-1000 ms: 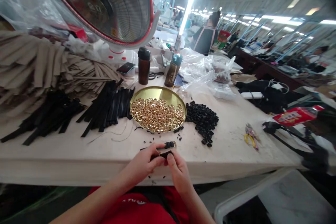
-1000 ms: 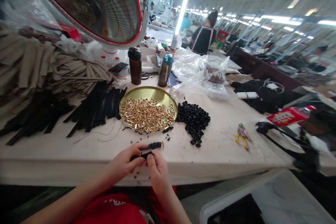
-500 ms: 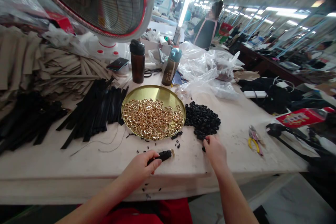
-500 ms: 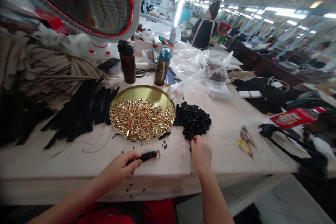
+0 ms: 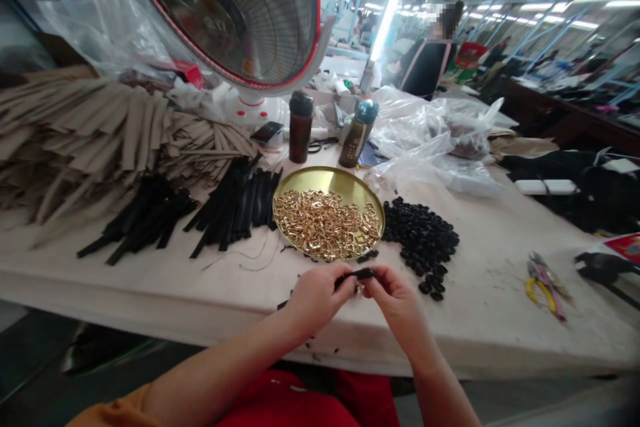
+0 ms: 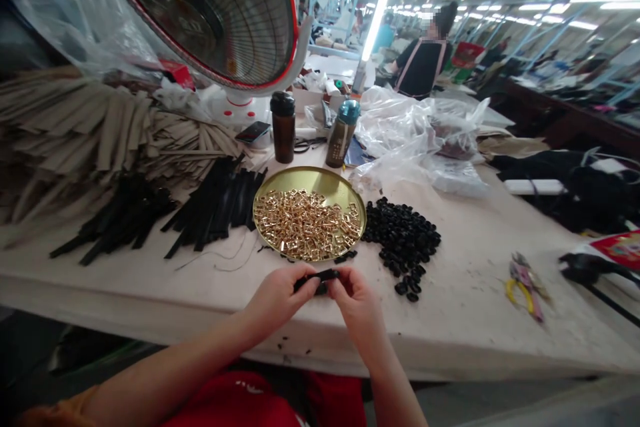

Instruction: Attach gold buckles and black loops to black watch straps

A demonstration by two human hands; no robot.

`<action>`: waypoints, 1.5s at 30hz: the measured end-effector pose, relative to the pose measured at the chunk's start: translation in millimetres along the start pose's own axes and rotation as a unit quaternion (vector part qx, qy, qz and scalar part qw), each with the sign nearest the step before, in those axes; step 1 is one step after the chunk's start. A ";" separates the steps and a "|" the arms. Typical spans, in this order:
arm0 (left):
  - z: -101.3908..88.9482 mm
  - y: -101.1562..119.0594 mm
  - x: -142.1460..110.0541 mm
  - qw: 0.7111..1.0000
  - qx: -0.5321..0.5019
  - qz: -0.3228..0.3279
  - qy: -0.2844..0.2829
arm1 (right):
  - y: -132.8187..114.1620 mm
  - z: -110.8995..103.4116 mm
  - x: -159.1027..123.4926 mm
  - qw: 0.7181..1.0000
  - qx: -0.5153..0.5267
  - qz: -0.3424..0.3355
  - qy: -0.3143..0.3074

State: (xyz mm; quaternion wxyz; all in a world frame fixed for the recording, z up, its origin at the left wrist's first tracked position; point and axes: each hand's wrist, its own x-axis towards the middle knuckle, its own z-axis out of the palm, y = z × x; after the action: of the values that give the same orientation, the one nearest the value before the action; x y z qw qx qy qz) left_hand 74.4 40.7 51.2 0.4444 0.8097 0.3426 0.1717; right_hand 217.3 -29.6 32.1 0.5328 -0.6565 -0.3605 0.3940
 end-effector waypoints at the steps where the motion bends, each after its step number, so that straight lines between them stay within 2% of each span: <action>1: -2.0 -0.9 -2.7 1.000 0.018 0.000 0.007 | -1.2 2.6 -3.2 1.000 0.005 0.012 -0.014; 6: -5.0 -3.0 -18.8 0.997 0.078 0.018 -0.009 | 1.8 2.1 -15.0 0.998 -0.008 0.050 -0.031; 10: -0.4 -5.5 -27.4 0.998 0.065 0.020 -0.018 | 2.8 0.5 -27.6 0.997 -0.073 0.014 -0.005; 13: 0.5 -11.2 -30.3 0.999 0.008 -0.003 -0.052 | 3.9 1.4 -36.6 0.995 -0.100 -0.016 -0.004; 17: -1.9 -20.1 -32.1 0.988 -0.071 -0.051 -0.126 | 11.5 6.8 -42.5 1.000 -0.002 0.004 0.001; 19: -2.6 -22.3 -32.2 0.985 -0.078 -0.063 -0.140 | 16.3 9.9 -43.2 0.999 0.034 0.026 -0.001; 24: -1.3 -17.7 -30.6 0.988 -0.057 -0.057 -0.129 | 23.7 13.8 -40.1 0.995 0.079 0.058 -0.010; 28: -2.0 -12.0 -32.1 0.987 -0.102 -0.043 -0.114 | 29.8 20.6 -36.6 0.969 0.214 0.127 -0.005; 30: -2.5 -12.4 -32.6 0.986 -0.119 -0.044 -0.107 | 33.6 26.3 -36.2 0.957 0.249 0.147 -0.019; 35: 0.1 -23.9 -28.2 0.973 -0.186 -0.091 -0.103 | 37.6 32.3 -36.6 0.967 0.221 0.122 -0.039; 38: 0.8 -30.5 -25.6 0.961 -0.218 -0.127 -0.115 | 37.6 29.4 -35.7 0.960 0.252 0.118 -0.042; 41: -0.2 -31.7 -26.2 0.969 -0.178 -0.124 -0.115 | 41.1 29.3 -35.1 0.949 0.275 0.146 -0.058; 45: -3.0 -26.5 -29.0 0.990 -0.046 -0.105 -0.076 | 46.9 32.9 -37.3 0.930 0.289 0.202 -0.109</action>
State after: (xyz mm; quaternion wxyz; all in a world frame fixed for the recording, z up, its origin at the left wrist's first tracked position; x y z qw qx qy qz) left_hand 41.5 31.7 31.5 0.5215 0.7584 0.3831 0.0777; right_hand 174.1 -57.3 -13.1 0.5660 -0.4859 -0.1472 0.6495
